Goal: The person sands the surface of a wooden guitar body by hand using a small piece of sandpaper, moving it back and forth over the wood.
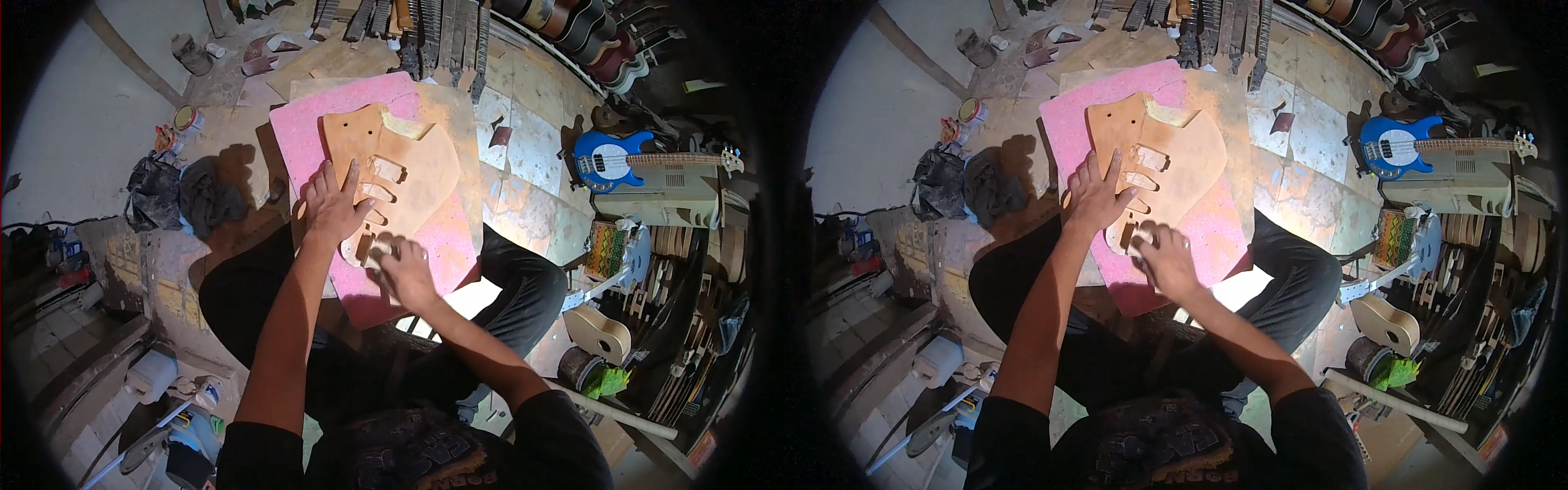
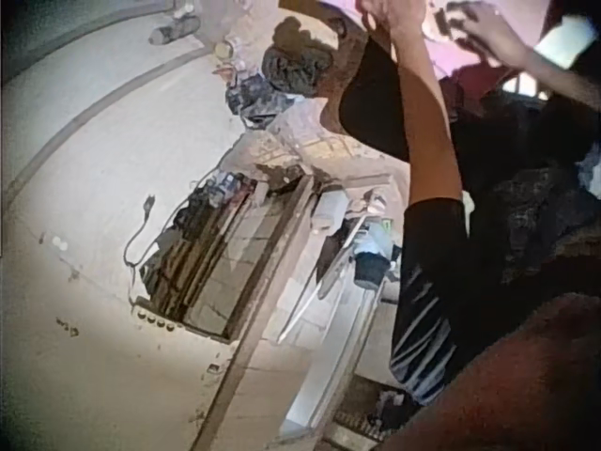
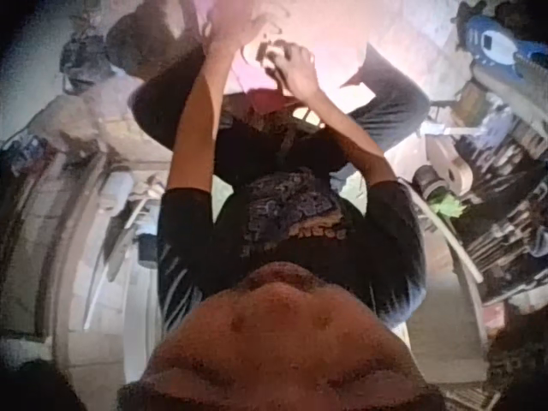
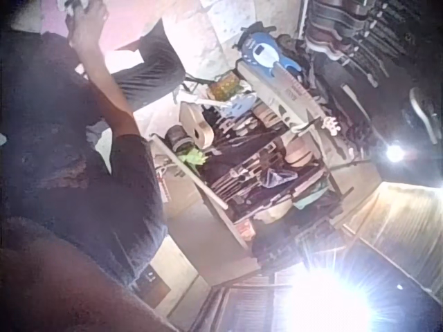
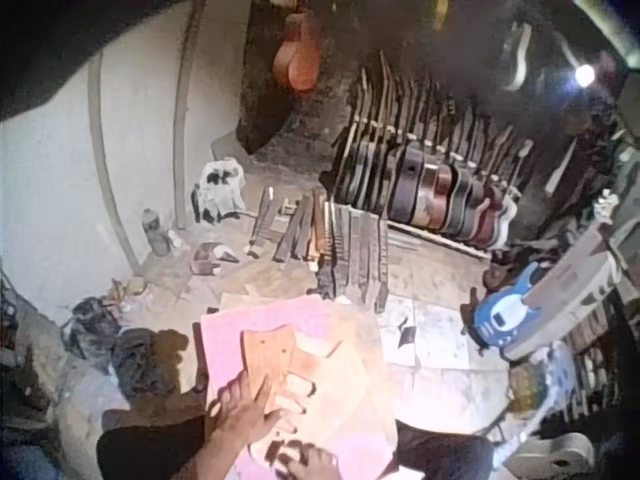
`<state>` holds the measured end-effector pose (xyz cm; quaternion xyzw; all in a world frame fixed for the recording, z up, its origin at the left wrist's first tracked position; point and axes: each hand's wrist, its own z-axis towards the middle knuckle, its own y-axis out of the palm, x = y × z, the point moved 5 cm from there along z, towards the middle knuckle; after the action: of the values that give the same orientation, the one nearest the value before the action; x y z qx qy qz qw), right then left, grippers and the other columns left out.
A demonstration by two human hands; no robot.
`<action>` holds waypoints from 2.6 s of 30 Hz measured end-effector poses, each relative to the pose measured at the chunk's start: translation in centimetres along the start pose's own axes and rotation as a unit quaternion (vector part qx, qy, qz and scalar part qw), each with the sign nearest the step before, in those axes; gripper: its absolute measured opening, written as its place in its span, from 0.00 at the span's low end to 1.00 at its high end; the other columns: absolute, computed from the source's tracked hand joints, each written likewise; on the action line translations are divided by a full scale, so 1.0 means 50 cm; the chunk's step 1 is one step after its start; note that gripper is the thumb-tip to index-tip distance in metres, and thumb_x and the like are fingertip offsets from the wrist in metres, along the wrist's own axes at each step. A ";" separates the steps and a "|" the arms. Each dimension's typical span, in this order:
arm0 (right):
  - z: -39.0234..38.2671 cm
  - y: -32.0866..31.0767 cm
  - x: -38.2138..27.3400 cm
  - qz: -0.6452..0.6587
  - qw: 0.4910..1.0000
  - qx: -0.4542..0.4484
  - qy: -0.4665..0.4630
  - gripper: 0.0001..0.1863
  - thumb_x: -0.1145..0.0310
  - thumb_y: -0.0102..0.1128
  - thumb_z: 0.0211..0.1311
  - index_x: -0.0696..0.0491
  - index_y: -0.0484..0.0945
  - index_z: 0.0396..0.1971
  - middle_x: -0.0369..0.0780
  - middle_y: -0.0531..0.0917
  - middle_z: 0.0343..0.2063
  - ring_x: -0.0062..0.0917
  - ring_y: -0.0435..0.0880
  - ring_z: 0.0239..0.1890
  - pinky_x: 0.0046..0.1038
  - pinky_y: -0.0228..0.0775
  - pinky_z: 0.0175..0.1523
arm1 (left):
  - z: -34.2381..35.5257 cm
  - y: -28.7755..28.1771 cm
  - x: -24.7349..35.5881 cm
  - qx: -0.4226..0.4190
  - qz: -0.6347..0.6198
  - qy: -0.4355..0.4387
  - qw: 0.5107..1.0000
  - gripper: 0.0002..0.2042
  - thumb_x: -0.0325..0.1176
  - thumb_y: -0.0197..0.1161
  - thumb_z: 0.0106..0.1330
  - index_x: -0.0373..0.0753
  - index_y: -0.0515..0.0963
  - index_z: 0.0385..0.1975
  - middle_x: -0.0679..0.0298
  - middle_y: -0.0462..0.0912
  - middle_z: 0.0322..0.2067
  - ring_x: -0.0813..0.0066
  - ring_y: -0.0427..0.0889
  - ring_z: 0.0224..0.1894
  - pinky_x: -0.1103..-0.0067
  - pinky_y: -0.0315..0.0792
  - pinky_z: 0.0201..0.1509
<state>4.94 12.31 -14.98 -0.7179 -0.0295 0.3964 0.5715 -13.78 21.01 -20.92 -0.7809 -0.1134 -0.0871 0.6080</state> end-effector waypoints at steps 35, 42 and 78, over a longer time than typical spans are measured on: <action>0.329 -0.155 0.269 -0.070 0.971 0.176 0.145 0.22 0.68 0.68 0.61 0.52 0.79 0.56 0.53 0.79 0.55 0.55 0.76 0.55 0.52 0.69 0.59 | 0.006 -0.004 0.020 0.018 -0.007 0.011 1.000 0.43 0.61 0.57 0.74 0.47 0.51 0.84 0.32 0.54 0.75 0.35 0.59 0.74 0.46 0.55 0.74; 0.159 -0.062 0.133 -0.030 0.991 0.109 0.070 0.22 0.69 0.72 0.58 0.49 0.84 0.54 0.52 0.77 0.62 0.52 0.76 0.60 0.51 0.68 0.63 | -0.003 0.005 -0.002 0.000 -0.015 0.000 1.000 0.44 0.61 0.57 0.74 0.46 0.51 0.84 0.31 0.51 0.76 0.35 0.57 0.75 0.45 0.53 0.74; 0.241 -0.108 0.160 -0.039 0.978 0.155 0.131 0.22 0.69 0.69 0.60 0.50 0.82 0.55 0.52 0.78 0.59 0.52 0.76 0.58 0.51 0.67 0.62 | 0.010 0.023 0.000 -0.006 -0.009 -0.002 1.000 0.40 0.57 0.54 0.77 0.51 0.51 0.84 0.32 0.52 0.77 0.37 0.58 0.76 0.47 0.52 0.75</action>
<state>5.36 27.75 -15.08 -0.6647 0.0791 0.2760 0.6897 -13.43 21.22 -22.13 -0.7837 -0.1214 -0.0916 0.6022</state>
